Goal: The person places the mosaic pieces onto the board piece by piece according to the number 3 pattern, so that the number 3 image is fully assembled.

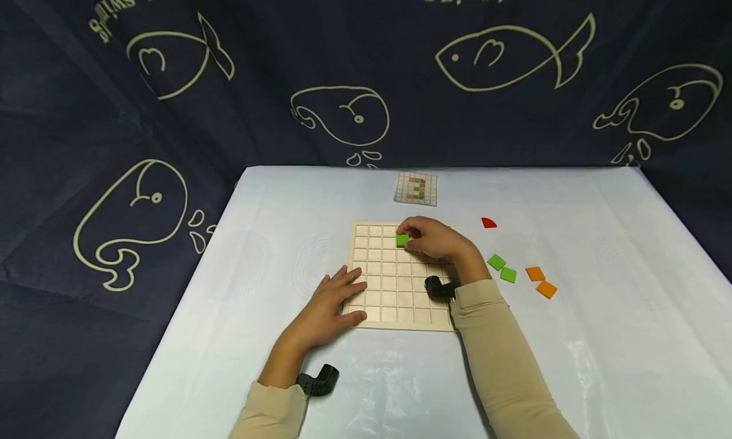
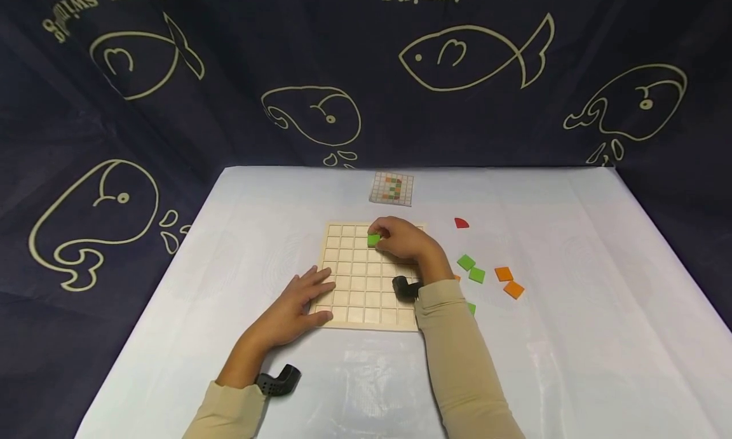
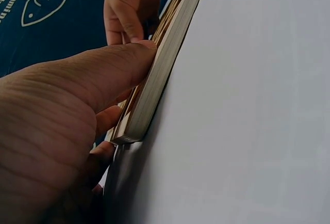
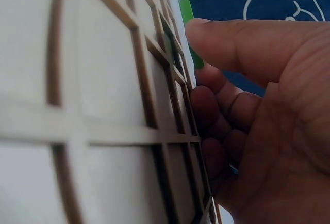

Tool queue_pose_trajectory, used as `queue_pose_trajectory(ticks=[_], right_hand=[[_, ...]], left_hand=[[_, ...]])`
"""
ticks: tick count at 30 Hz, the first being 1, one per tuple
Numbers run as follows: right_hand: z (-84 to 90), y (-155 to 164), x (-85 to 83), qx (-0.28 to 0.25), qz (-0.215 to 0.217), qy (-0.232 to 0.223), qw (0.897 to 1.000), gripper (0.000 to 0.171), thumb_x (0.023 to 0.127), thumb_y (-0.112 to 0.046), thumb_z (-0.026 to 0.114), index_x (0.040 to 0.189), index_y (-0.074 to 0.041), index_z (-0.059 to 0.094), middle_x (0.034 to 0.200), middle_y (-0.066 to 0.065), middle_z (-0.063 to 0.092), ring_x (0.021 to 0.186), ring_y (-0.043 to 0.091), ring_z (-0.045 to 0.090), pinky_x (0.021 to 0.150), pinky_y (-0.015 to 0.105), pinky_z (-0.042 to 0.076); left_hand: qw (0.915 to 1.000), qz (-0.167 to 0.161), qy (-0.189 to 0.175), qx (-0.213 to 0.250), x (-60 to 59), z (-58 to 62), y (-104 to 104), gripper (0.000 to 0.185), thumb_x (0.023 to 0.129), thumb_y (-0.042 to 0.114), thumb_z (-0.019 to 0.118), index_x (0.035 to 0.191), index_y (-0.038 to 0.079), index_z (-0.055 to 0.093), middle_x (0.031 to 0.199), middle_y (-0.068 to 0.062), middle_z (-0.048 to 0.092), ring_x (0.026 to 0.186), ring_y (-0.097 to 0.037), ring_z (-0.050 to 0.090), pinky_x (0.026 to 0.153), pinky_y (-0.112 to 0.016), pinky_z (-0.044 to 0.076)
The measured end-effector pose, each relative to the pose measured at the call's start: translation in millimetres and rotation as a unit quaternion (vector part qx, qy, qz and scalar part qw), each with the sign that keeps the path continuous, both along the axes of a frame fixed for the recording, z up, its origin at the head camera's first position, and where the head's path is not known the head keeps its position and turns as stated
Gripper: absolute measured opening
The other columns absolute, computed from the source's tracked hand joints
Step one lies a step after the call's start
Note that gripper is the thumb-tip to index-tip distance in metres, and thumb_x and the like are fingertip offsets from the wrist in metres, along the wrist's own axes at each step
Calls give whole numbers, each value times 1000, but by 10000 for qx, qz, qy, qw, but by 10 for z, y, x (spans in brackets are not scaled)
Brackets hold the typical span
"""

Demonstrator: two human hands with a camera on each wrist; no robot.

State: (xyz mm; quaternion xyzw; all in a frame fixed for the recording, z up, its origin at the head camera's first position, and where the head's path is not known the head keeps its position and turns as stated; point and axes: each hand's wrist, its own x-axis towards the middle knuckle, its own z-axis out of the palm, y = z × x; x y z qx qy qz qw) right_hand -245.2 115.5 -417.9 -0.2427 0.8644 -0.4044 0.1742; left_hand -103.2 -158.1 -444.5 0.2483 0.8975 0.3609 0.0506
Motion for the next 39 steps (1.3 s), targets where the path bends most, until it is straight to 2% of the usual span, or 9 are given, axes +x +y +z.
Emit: queue_pose_trajectory(ticks=[12, 19, 26, 39], right_hand=[[-45, 6, -11, 32, -58, -98, 9999, 26, 93, 0, 63, 119, -3, 62, 113, 12, 57, 100, 27, 50, 90, 43, 43], [-15, 12, 6, -3, -10, -163, 9999, 29, 94, -3, 65, 122, -2, 60, 122, 13, 57, 112, 29, 52, 98, 48, 42], [-23, 10, 2, 25, 20, -124, 9999, 29, 93, -3, 64, 122, -2, 61, 118, 13, 58, 105, 27, 52, 94, 45, 43], [-1, 66, 11, -126, 83, -145, 9998, 30, 95, -6, 63, 125, -3, 60, 121, 11, 60, 107, 26, 54, 94, 44, 44]], left_hand=[[9999, 41, -69, 92, -2, 9, 18, 55, 90, 24, 75, 139, 4, 58, 156, -9, 39, 149, -32, 18, 118, -58, 7], [10000, 10, -55, 39, -2, 22, 23, 55, 90, 23, 75, 139, 4, 58, 155, -11, 39, 149, -32, 18, 118, -58, 7], [10000, 33, -35, 69, 8, 22, 13, 54, 89, 21, 75, 138, 3, 59, 155, -11, 40, 149, -33, 19, 118, -58, 7], [10000, -1, -52, 56, 4, 6, 5, 56, 90, 23, 74, 140, 4, 57, 156, -10, 38, 149, -32, 18, 118, -58, 7]])
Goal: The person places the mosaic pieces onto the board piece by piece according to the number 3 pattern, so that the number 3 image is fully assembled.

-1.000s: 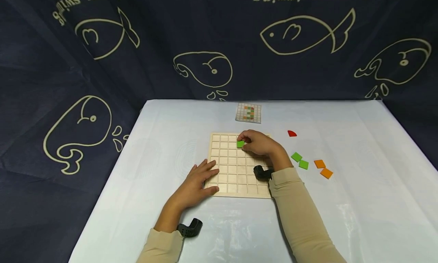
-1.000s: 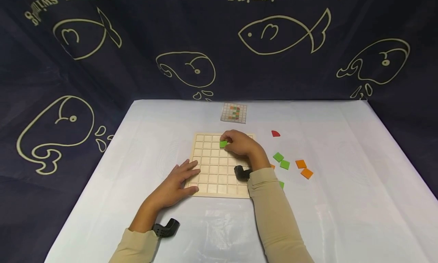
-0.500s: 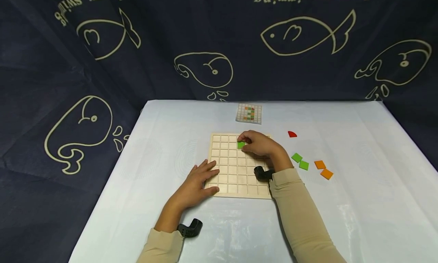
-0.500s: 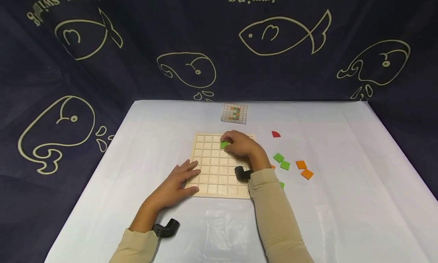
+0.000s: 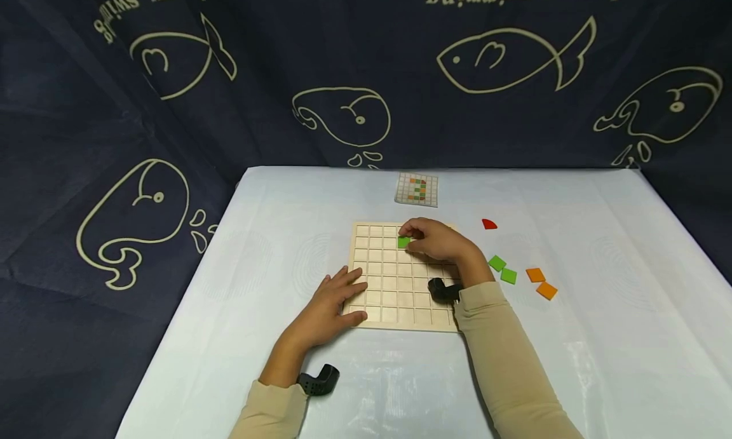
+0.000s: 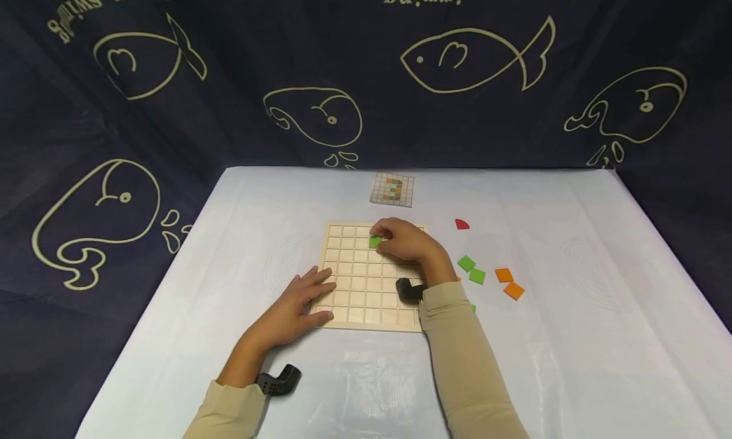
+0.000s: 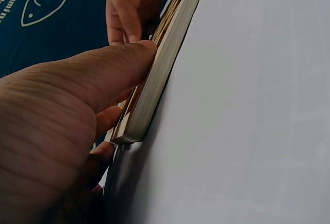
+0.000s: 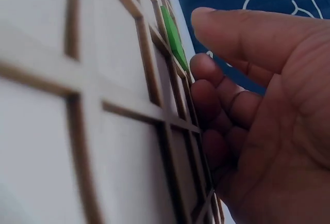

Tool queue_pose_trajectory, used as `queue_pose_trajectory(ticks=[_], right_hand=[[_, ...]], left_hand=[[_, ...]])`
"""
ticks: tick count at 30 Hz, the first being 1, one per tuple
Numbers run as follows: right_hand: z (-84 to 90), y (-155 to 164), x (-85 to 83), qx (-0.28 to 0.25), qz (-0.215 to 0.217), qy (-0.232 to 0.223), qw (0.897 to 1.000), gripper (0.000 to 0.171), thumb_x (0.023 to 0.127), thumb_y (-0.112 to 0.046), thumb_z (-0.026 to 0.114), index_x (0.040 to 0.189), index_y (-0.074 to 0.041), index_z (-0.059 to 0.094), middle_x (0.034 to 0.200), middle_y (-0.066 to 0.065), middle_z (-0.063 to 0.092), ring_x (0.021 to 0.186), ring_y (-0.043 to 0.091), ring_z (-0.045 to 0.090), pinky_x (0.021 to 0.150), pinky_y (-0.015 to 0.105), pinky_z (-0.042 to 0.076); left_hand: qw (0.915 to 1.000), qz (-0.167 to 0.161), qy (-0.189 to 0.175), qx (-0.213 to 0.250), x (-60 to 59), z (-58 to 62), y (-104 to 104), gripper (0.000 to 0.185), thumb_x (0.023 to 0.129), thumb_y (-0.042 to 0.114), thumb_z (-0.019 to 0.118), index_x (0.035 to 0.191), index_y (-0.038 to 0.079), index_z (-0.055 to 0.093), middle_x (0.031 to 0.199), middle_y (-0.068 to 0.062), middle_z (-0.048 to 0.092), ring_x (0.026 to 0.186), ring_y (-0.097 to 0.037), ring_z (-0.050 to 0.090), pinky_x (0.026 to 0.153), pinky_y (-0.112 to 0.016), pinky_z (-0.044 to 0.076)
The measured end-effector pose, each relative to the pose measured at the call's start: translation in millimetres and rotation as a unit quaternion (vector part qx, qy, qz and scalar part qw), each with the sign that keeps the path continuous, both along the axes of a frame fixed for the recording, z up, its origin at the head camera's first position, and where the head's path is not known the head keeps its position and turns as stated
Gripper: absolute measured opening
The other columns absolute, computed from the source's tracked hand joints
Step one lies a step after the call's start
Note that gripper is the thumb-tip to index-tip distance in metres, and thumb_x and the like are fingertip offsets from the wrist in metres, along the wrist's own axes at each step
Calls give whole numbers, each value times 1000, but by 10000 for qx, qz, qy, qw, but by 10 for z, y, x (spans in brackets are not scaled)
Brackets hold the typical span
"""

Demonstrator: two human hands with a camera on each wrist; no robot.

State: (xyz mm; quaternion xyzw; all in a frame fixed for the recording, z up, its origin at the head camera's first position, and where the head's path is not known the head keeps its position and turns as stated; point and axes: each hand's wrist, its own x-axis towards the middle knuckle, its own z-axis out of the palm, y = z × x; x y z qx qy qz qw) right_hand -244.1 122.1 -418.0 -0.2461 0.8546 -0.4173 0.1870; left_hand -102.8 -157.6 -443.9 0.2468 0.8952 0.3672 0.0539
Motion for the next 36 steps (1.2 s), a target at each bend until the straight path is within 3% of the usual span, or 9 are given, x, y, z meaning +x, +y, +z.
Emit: queue_pose_trajectory(ticks=[11, 16, 28, 36], right_hand=[[24, 181, -26, -595, 75, -184, 9980, 30, 101, -5, 55, 130, 2, 56, 117, 17, 61, 104, 28, 56, 90, 42, 47], [96, 285, -27, -676, -139, -141, 9975, 30, 101, -5, 56, 130, 2, 56, 117, 19, 60, 105, 28, 56, 90, 40, 47], [161, 754, -62, -293, -585, 154, 9977, 32, 102, -9, 56, 131, 2, 54, 131, 20, 54, 117, 32, 50, 98, 50, 40], [192, 1054, -31, -27, -903, 134, 9958, 33, 101, -11, 58, 131, 1, 54, 131, 20, 54, 115, 30, 49, 97, 47, 39]], left_hand=[[10000, -1, 18, -28, -4, -5, 5, 56, 90, 24, 74, 140, 5, 57, 156, -10, 38, 149, -33, 18, 117, -59, 8], [10000, -2, 42, -22, -4, -4, 5, 56, 90, 23, 75, 139, 4, 57, 156, -10, 38, 149, -33, 18, 117, -60, 8], [10000, -28, 63, -61, -14, 2, -2, 56, 90, 24, 74, 139, 4, 57, 156, -11, 38, 149, -34, 19, 117, -59, 8], [10000, -18, 62, -71, -11, 0, 0, 56, 90, 24, 75, 139, 4, 57, 156, -11, 38, 149, -34, 19, 117, -60, 8]])
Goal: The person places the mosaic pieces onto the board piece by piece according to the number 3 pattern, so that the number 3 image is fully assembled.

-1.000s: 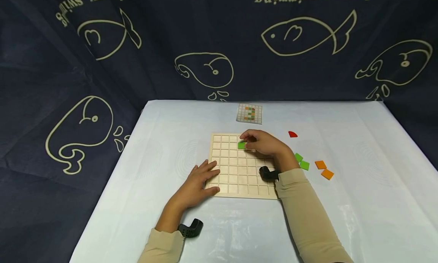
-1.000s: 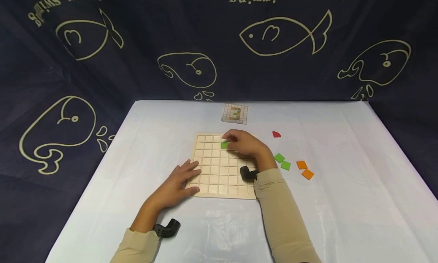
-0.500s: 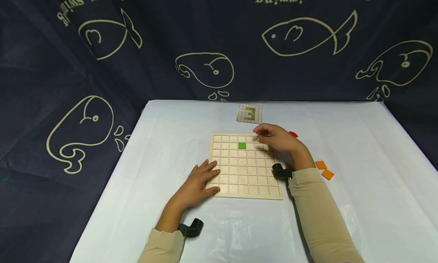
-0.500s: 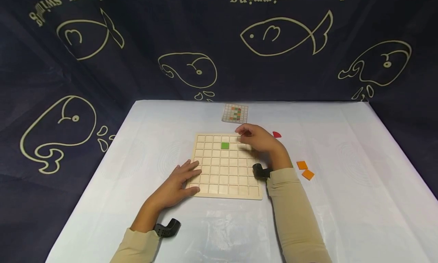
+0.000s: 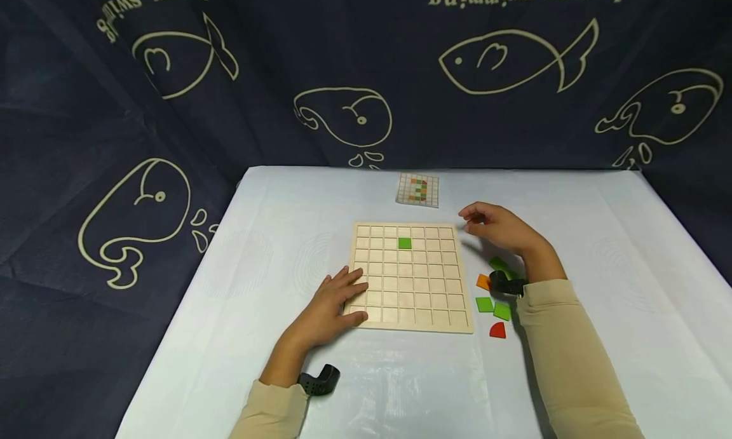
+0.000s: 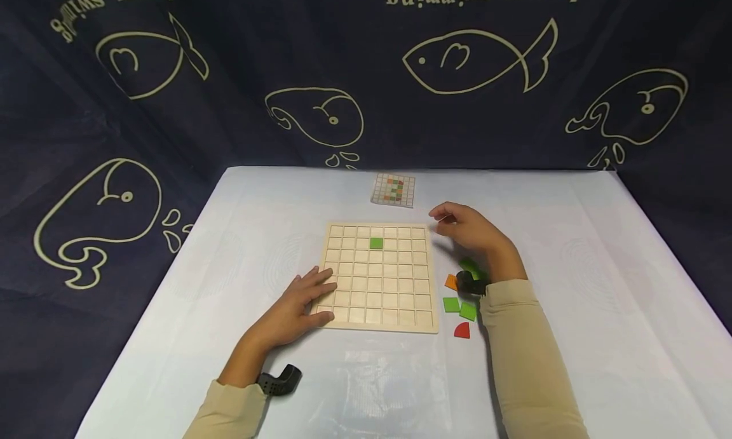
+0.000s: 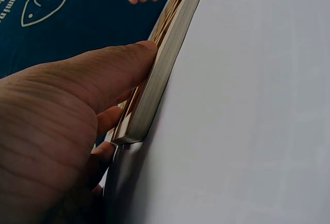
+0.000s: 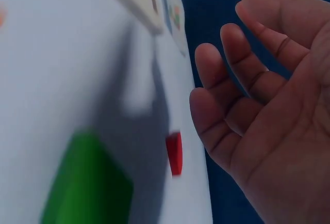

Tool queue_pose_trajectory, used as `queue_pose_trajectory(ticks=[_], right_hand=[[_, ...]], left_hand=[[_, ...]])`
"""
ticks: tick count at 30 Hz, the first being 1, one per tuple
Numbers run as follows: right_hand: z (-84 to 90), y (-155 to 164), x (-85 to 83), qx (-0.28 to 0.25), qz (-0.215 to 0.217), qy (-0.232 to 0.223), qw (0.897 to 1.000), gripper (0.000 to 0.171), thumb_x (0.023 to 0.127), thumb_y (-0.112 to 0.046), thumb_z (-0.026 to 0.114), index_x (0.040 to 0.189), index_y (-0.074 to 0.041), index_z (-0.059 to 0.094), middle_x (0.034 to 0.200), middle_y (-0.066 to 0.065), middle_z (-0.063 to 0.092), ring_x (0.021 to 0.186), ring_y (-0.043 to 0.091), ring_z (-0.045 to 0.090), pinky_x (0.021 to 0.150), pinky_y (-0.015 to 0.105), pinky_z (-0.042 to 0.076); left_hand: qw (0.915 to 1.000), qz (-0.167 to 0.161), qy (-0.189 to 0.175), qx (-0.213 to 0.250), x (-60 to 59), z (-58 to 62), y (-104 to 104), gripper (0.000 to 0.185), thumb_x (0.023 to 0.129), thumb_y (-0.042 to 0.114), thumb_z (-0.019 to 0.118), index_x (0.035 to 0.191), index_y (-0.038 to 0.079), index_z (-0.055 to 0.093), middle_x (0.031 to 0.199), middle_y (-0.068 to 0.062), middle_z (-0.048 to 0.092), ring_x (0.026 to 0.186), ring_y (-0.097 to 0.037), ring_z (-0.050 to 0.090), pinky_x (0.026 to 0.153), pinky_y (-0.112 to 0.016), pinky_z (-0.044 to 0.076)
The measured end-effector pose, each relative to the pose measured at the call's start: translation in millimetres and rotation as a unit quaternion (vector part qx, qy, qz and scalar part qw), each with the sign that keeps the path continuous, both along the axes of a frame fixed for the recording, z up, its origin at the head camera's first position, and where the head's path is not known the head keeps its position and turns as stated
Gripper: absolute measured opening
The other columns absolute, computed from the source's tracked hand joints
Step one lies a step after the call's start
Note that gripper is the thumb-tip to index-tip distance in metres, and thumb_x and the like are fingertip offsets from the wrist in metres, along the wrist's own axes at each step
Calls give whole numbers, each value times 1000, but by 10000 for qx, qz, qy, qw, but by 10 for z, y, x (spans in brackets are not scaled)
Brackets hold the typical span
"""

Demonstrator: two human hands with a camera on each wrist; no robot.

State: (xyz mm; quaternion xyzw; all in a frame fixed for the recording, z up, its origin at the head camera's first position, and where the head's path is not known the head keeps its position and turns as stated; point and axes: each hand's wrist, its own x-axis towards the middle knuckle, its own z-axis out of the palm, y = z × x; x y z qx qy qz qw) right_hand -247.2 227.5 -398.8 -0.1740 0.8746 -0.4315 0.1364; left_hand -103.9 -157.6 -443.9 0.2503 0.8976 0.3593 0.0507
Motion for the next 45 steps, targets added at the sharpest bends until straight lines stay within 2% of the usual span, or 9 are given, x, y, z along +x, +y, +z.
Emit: queue_pose_trajectory(ticks=[9, 15, 20, 27, 32, 40, 45], right_hand=[[32, 223, 176, 241, -375, -121, 9989, 33, 100, -13, 59, 131, -1, 55, 128, 19, 55, 115, 31, 48, 94, 45, 39], [15, 341, 290, 458, -526, -196, 9974, 32, 100, -16, 60, 129, -4, 56, 130, 17, 54, 117, 31, 46, 97, 46, 38], [-15, 481, 376, 577, -691, -254, 9956, 33, 100, -19, 61, 128, -4, 56, 126, 17, 55, 115, 32, 45, 95, 45, 37], [-46, 678, 539, 680, -851, -141, 9940, 35, 100, -22, 62, 129, -4, 56, 118, 15, 58, 105, 27, 48, 80, 31, 47], [-70, 790, 641, 680, -911, -262, 9932, 37, 100, -24, 62, 130, -4, 55, 120, 14, 58, 105, 26, 48, 78, 21, 46], [-93, 882, 794, 745, -1014, -198, 9919, 35, 99, -20, 63, 128, -3, 56, 114, 14, 57, 98, 24, 48, 71, 23, 45], [-107, 944, 875, 831, -1067, -164, 9907, 38, 98, -20, 64, 130, -1, 56, 118, 16, 58, 101, 24, 48, 74, 21, 45]], left_hand=[[10000, 1, -9, 48, 6, 1, 3, 56, 90, 24, 74, 139, 4, 57, 156, -11, 39, 149, -33, 19, 117, -60, 8], [10000, 13, -22, 49, 11, 2, 4, 55, 90, 23, 74, 139, 4, 57, 155, -10, 39, 149, -33, 19, 117, -58, 8], [10000, -2, -41, 43, 16, 4, 11, 56, 91, 24, 73, 140, 4, 57, 156, -10, 38, 149, -32, 18, 118, -57, 8], [10000, 17, -58, 40, 23, 4, 14, 56, 91, 26, 73, 140, 5, 57, 156, -10, 38, 149, -32, 18, 118, -57, 6], [10000, 50, -73, 43, 31, 0, 10, 56, 91, 26, 73, 140, 5, 57, 156, -9, 38, 149, -32, 17, 118, -57, 6], [10000, 26, -37, 0, 28, 0, 7, 55, 91, 26, 73, 140, 5, 57, 156, -10, 38, 149, -32, 17, 118, -58, 6], [10000, 0, -14, -12, 25, 4, 9, 55, 91, 26, 73, 140, 5, 57, 156, -10, 38, 149, -33, 18, 118, -59, 7]])
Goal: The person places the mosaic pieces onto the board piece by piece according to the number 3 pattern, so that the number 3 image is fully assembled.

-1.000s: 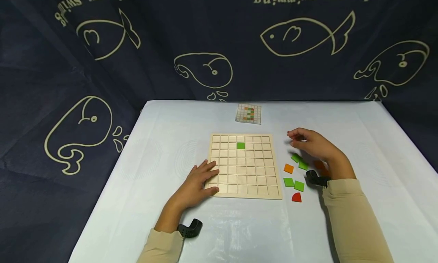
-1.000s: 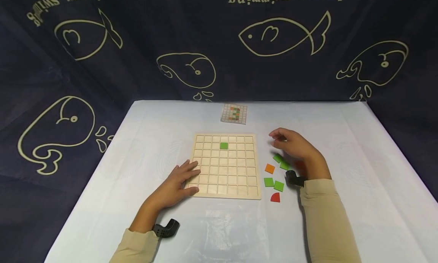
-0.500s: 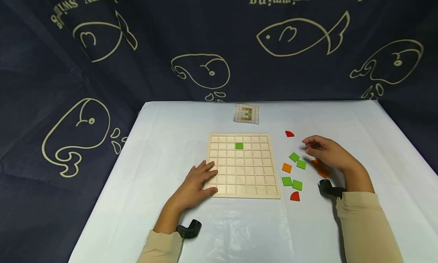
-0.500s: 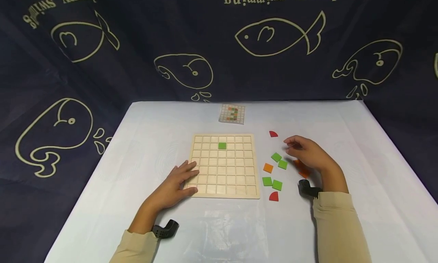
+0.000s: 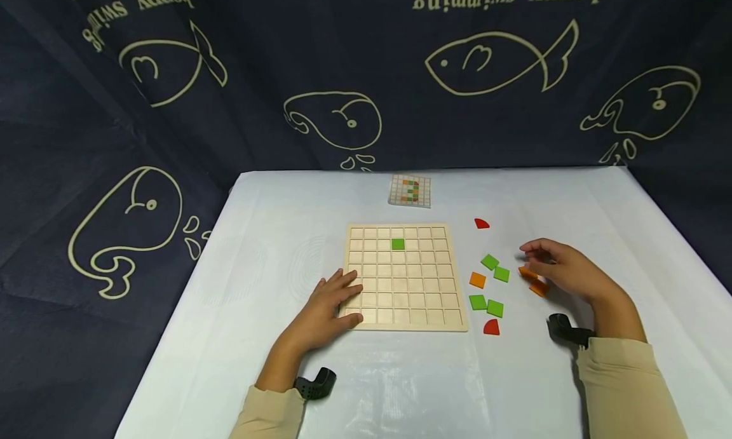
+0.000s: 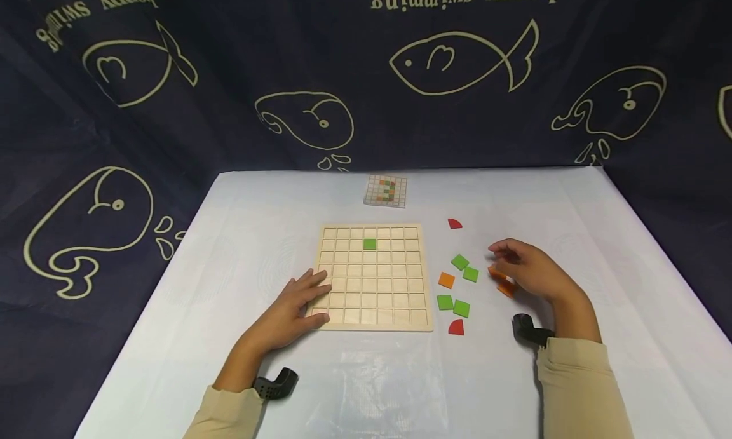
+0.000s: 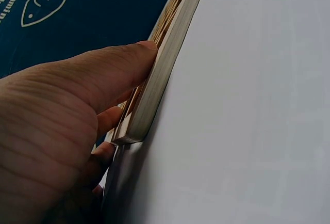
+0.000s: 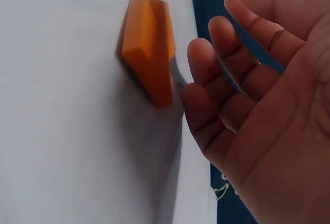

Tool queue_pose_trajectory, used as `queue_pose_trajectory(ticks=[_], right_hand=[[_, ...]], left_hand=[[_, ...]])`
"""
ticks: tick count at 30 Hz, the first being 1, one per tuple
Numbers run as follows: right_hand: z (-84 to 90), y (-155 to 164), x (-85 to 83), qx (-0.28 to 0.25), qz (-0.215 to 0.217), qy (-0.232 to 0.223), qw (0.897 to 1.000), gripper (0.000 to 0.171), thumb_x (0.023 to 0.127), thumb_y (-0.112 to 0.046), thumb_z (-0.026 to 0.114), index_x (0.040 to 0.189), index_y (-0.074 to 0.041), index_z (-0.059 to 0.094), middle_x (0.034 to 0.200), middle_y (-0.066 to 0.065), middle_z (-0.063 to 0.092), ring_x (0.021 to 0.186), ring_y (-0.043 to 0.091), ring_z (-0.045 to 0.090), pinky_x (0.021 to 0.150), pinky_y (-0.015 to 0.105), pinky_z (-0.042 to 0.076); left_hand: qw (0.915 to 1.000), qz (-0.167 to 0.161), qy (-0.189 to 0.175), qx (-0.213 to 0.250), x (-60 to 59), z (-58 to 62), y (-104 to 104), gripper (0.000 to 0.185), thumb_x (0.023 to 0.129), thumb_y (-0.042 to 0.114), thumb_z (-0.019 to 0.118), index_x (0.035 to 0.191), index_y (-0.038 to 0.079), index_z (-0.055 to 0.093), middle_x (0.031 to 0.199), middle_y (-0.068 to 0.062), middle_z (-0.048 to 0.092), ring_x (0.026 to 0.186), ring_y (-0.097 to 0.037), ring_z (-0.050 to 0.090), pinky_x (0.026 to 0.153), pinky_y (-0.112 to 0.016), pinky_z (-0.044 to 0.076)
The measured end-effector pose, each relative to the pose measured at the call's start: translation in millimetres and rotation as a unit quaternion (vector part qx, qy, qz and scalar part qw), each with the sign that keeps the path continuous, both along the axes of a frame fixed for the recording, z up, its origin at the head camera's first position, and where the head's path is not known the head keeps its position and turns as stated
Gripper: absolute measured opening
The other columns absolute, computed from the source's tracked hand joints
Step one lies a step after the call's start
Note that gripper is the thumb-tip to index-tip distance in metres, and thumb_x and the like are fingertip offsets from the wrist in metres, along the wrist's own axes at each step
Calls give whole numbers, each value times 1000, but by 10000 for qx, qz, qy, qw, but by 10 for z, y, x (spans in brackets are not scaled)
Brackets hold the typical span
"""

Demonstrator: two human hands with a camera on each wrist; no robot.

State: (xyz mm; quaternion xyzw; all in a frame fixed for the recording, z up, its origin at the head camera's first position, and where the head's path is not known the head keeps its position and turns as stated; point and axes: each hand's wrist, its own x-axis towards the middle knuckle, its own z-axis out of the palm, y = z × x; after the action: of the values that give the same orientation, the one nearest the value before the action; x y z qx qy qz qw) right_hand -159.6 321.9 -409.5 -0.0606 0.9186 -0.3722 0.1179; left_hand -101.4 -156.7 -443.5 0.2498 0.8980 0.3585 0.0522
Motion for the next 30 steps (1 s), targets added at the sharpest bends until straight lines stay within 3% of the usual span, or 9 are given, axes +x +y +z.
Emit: queue_pose_trajectory(ticks=[12, 20, 30], right_hand=[[-93, 74, 64, 218, 99, -237, 9994, 38, 97, -20, 63, 129, -1, 57, 123, 16, 59, 106, 27, 48, 81, 20, 43], [-142, 93, 74, 186, 80, -269, 9994, 38, 96, -18, 65, 129, -1, 56, 129, 21, 55, 117, 35, 47, 96, 47, 40], [-189, 74, 91, 56, 10, -197, 9998, 37, 95, -15, 66, 127, -1, 57, 133, 23, 51, 120, 39, 44, 101, 57, 36]], left_hand=[[10000, 30, 57, 20, -3, -27, -7, 55, 91, 26, 73, 140, 5, 57, 156, -10, 38, 149, -33, 19, 118, -58, 8], [10000, -11, -1, 14, -3, -19, -8, 55, 92, 26, 72, 140, 5, 57, 157, -9, 37, 149, -32, 18, 118, -57, 7], [10000, 3, 16, -81, 3, -14, 3, 56, 92, 27, 72, 141, 5, 56, 157, -9, 37, 149, -32, 18, 118, -57, 7]])
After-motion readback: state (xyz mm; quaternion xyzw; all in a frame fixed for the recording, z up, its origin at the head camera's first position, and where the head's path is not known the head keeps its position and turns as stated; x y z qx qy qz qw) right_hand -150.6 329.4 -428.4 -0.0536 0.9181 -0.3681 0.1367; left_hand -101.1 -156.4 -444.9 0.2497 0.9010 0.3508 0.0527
